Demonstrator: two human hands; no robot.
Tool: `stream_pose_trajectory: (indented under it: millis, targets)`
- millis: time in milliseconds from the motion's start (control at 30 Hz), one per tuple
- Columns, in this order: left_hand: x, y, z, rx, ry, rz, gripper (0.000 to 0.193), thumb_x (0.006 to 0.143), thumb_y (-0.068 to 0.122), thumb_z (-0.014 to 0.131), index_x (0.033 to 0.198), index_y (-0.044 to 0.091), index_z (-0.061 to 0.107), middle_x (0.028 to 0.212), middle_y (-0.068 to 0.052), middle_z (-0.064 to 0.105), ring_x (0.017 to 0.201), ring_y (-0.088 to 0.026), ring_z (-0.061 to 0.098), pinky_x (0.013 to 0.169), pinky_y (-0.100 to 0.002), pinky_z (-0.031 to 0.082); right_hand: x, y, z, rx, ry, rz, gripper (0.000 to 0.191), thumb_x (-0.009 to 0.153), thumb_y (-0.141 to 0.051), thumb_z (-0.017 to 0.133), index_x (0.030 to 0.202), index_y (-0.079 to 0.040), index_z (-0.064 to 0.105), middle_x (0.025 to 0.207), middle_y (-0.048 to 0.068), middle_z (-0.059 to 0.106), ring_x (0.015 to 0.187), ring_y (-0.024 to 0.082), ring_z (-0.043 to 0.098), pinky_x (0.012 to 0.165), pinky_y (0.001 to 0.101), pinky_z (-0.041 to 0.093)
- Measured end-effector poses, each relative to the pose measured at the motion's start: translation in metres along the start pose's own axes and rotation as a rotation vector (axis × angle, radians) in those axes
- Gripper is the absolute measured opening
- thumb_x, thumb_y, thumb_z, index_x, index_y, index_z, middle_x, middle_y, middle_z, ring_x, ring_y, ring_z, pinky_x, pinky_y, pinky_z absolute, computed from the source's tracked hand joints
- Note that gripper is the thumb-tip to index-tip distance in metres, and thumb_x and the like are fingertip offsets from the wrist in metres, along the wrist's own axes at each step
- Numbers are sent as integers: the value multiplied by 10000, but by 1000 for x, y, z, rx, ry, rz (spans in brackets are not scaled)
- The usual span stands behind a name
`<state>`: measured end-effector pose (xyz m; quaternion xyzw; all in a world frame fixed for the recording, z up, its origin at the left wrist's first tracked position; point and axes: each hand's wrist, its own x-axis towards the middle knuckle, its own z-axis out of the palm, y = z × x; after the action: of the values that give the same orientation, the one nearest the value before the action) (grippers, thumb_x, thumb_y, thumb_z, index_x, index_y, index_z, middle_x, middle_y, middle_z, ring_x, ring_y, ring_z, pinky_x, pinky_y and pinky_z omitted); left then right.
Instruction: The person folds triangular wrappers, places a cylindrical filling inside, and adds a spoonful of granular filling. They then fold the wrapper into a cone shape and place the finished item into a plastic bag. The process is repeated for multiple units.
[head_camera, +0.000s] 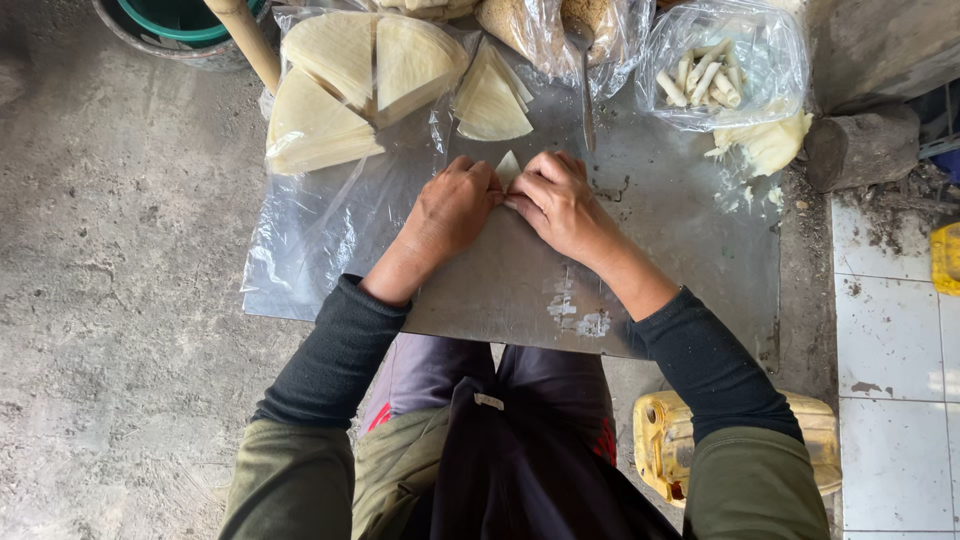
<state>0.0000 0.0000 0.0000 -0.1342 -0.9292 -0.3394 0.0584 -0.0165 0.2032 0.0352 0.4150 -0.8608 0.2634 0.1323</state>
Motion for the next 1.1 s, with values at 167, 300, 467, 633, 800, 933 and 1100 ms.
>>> stream_pose_trajectory:
  millis: [167, 300, 467, 633, 800, 933, 1100]
  targets:
    - [0, 2, -10, -146, 57, 7, 154, 916, 189, 729, 989, 69, 668, 1011, -151, 666, 936, -379, 675, 817, -466, 543, 0, -4, 2, -74, -9, -21, 124, 944, -79, 786, 1022, -36, 701, 1012, 68, 639, 990, 249, 612, 934, 399, 471]
    - [3, 7, -9, -71, 59, 3, 172, 921, 214, 732, 977, 69, 660, 1014, -162, 657, 927, -389, 669, 804, -475, 537, 4, -1, -3, 70, 14, -27, 265, 913, -109, 779, 1099, 23, 645, 1025, 79, 645, 984, 263, 620, 934, 432, 465]
    - [0, 7, -10, -85, 89, 20, 152, 952, 179, 699, 1025, 53, 653, 1033, -168, 646, 915, -391, 671, 789, -474, 543, 6, -6, 2, -48, 3, -1, 124, 921, -79, 773, 988, -44, 675, 982, 79, 631, 969, 272, 615, 918, 419, 467]
    - [-1, 4, -15, -83, 79, 101, 150, 937, 174, 713, 1019, 55, 673, 1014, -168, 643, 893, -391, 674, 772, -473, 549, 5, -2, 6, -78, 47, -11, 106, 944, -63, 762, 1002, -48, 675, 1007, 75, 619, 982, 276, 603, 953, 395, 480]
    - [-1, 4, -11, -36, 98, 101, 135, 957, 168, 709, 1002, 47, 668, 1017, -167, 638, 908, -382, 678, 797, -470, 555, 5, 4, 5, 104, 9, 52, 236, 972, -85, 749, 1159, 5, 636, 1085, 68, 626, 1022, 266, 612, 970, 401, 471]
    - [0, 7, -9, -51, 109, 35, 127, 940, 167, 708, 1002, 63, 671, 1028, -163, 633, 922, -380, 676, 798, -468, 552, 5, 2, 3, -42, -44, 26, 144, 919, -91, 758, 1029, -45, 677, 1022, 60, 633, 986, 258, 614, 921, 422, 459]
    - [0, 11, -14, -130, 149, -15, 126, 948, 158, 686, 1034, 67, 666, 1064, -149, 631, 935, -369, 675, 794, -459, 552, 9, 4, 7, -149, 4, 14, 85, 961, -71, 736, 1024, -57, 682, 1036, 77, 619, 1016, 254, 599, 932, 408, 451]
